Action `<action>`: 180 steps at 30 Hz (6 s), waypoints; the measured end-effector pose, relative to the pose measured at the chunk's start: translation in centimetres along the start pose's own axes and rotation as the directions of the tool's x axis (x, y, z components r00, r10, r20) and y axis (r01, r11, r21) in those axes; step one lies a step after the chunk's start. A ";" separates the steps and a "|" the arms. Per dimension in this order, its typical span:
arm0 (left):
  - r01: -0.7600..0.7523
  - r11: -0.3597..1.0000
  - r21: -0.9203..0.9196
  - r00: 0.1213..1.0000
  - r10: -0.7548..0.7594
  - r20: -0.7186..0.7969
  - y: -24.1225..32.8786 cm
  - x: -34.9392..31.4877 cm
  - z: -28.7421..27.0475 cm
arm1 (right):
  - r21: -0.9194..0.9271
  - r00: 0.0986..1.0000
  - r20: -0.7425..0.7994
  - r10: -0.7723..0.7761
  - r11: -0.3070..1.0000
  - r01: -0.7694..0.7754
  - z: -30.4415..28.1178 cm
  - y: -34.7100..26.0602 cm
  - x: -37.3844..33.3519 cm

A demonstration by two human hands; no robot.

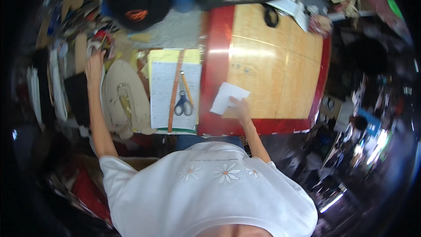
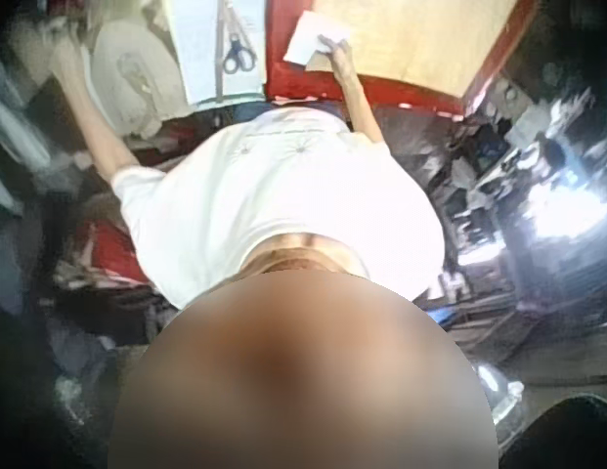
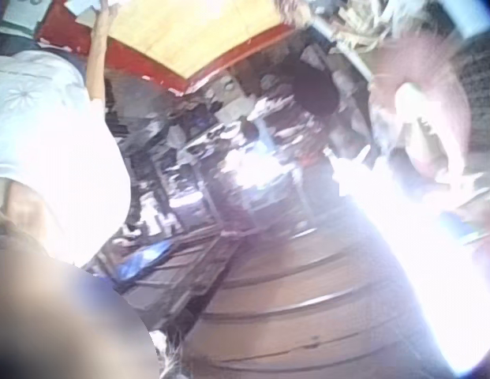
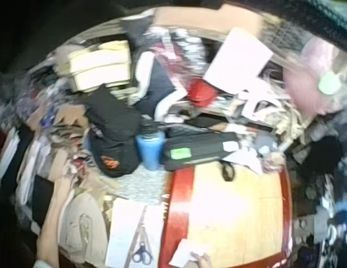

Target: The person marks a white sheet with a pencil and ruler, then cuts it with scissors. They fold the cut sheet, place a black material on top, and later handle a shoe sole while holding a small paper piece. The sequence ends with the person walking through a workshop area.

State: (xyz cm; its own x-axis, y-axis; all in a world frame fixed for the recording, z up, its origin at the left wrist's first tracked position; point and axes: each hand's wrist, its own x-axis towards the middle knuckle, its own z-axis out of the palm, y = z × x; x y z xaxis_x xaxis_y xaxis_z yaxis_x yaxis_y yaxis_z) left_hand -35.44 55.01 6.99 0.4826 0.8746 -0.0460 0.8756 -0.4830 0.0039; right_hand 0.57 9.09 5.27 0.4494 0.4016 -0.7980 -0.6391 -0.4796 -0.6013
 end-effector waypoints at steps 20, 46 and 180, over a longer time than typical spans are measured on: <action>0.118 0.093 -0.989 0.232 0.965 0.119 71.9 -39.0 -9.3 | 0.596 0.809 -0.420 -0.410 0.548 0.587 -33.5 4.0 -24.6; 0.392 0.185 -0.901 -0.153 0.979 0.134 110.4 -52.5 -15.8 | 0.040 0.067 -0.997 -0.049 0.427 0.903 -67.9 0.7 -32.7; -0.843 0.293 -0.451 0.347 0.937 -0.039 227.5 -77.2 9.4 | 0.235 0.262 -0.965 0.020 0.509 0.828 -184.7 11.3 -28.8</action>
State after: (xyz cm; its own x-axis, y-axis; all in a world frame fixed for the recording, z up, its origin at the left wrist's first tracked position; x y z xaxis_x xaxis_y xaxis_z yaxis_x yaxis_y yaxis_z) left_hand 126.31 -122.73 2.06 0.9887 -0.1476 0.0271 -0.1418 -0.8598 0.4906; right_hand 95.67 -151.99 13.89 0.7073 -0.6571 -0.2608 -0.1002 0.2721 -0.9570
